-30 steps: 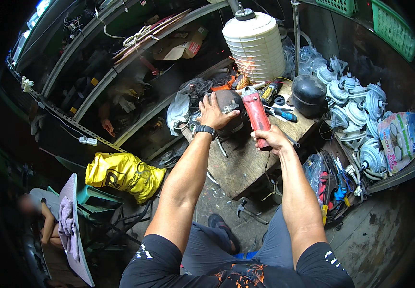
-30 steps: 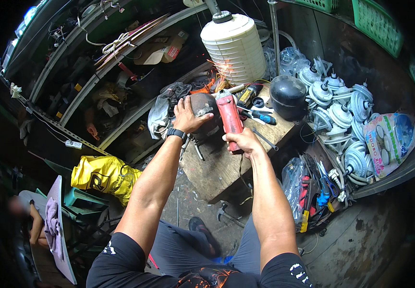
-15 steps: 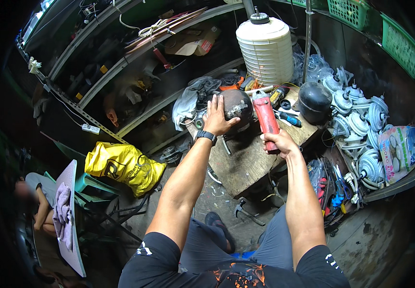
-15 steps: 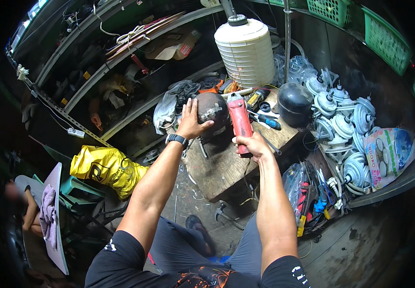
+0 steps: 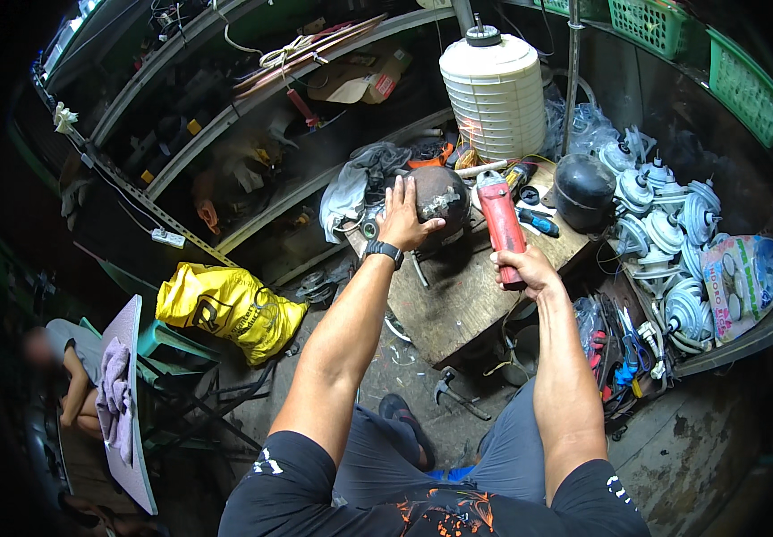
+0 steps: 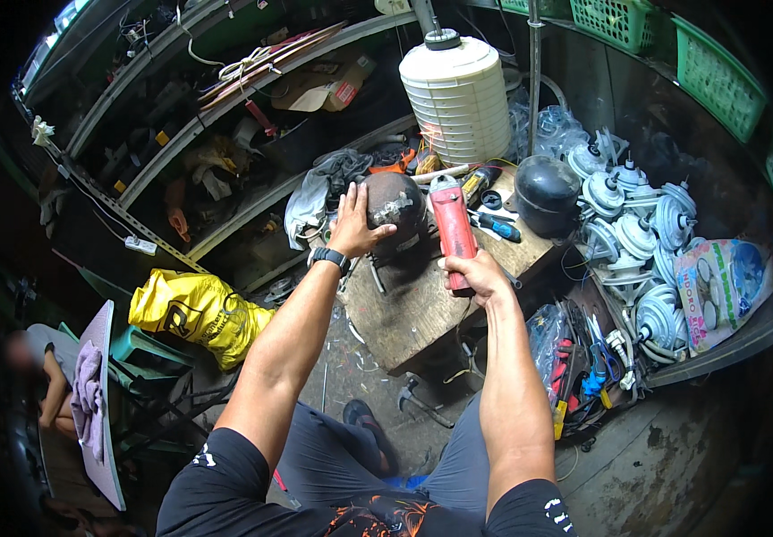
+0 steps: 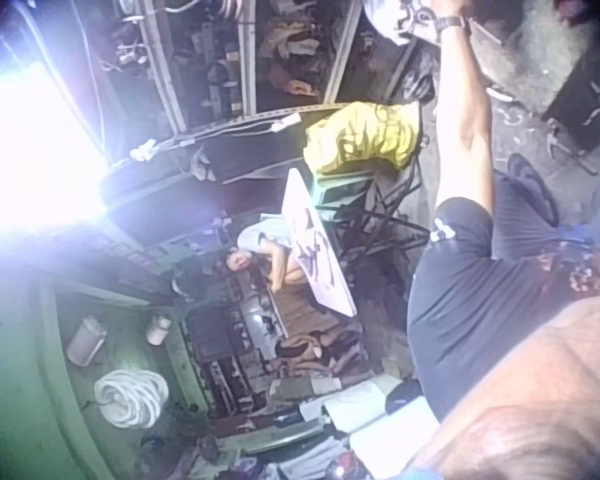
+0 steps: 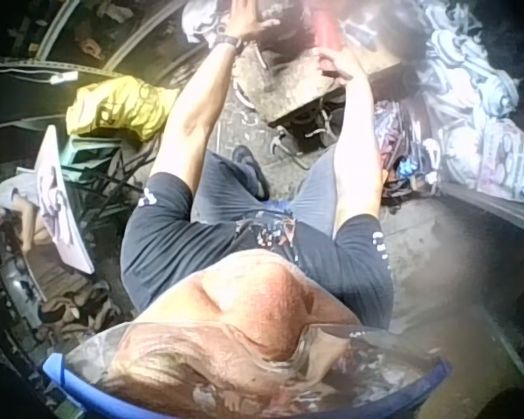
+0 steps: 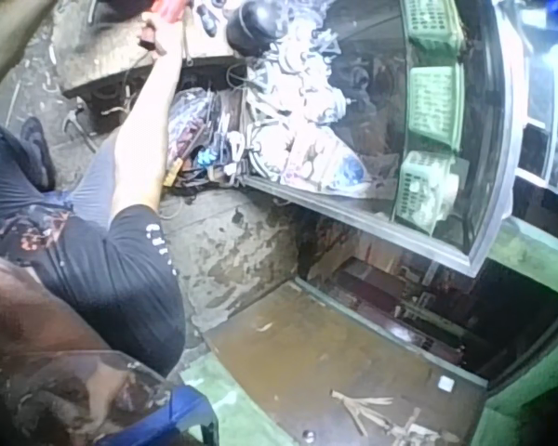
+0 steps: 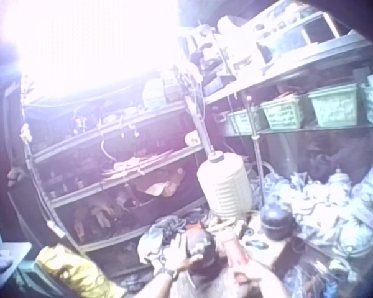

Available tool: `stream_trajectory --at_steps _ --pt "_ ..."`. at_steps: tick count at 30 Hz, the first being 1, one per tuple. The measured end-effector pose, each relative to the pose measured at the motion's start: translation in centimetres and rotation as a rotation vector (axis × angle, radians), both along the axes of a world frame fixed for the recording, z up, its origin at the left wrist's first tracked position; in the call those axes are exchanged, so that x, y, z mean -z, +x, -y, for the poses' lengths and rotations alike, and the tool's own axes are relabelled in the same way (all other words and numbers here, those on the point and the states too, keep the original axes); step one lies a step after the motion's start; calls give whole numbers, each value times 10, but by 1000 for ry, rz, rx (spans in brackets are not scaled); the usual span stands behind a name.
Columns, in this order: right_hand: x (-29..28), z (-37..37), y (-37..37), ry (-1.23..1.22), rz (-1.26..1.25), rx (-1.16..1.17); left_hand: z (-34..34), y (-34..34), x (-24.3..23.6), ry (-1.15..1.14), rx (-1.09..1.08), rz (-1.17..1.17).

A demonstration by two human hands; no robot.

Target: The person uses an angle grinder to cut the top off a black metal compressor housing on a wooden workbench, creating sparks. They then use a hammer and a rod to pry or tap at the internal components of the housing.

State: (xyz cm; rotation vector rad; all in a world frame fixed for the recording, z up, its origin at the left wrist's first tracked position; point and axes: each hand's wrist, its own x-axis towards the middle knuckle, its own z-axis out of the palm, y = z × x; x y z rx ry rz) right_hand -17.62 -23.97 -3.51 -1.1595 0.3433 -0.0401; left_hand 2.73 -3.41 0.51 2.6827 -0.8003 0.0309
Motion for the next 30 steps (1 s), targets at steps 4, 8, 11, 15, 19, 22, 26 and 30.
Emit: stream_trajectory --at_steps 4,8,11,15,19,22,26,30 --pt "-4 11 0 39 56 57 7 -49 9 -312 -20 378" --pt "-4 15 0 123 146 88 29 -155 48 -603 345 -231" --pt "0 11 -4 140 160 128 51 -195 66 -901 97 -701" --pt "1 6 -8 85 128 184 63 -214 64 -1058 -154 -1007" --pt "-1 3 -10 153 143 170 69 -226 57 -1283 -132 -1056" --pt "-4 -1 -13 152 161 171 70 -227 60 -1305 -140 -976" --pt "-9 -9 -20 150 174 153 62 -223 67 -1129 -125 -853" --pt "-15 -14 -23 110 221 125 56 -227 70 -1080 -140 -791"
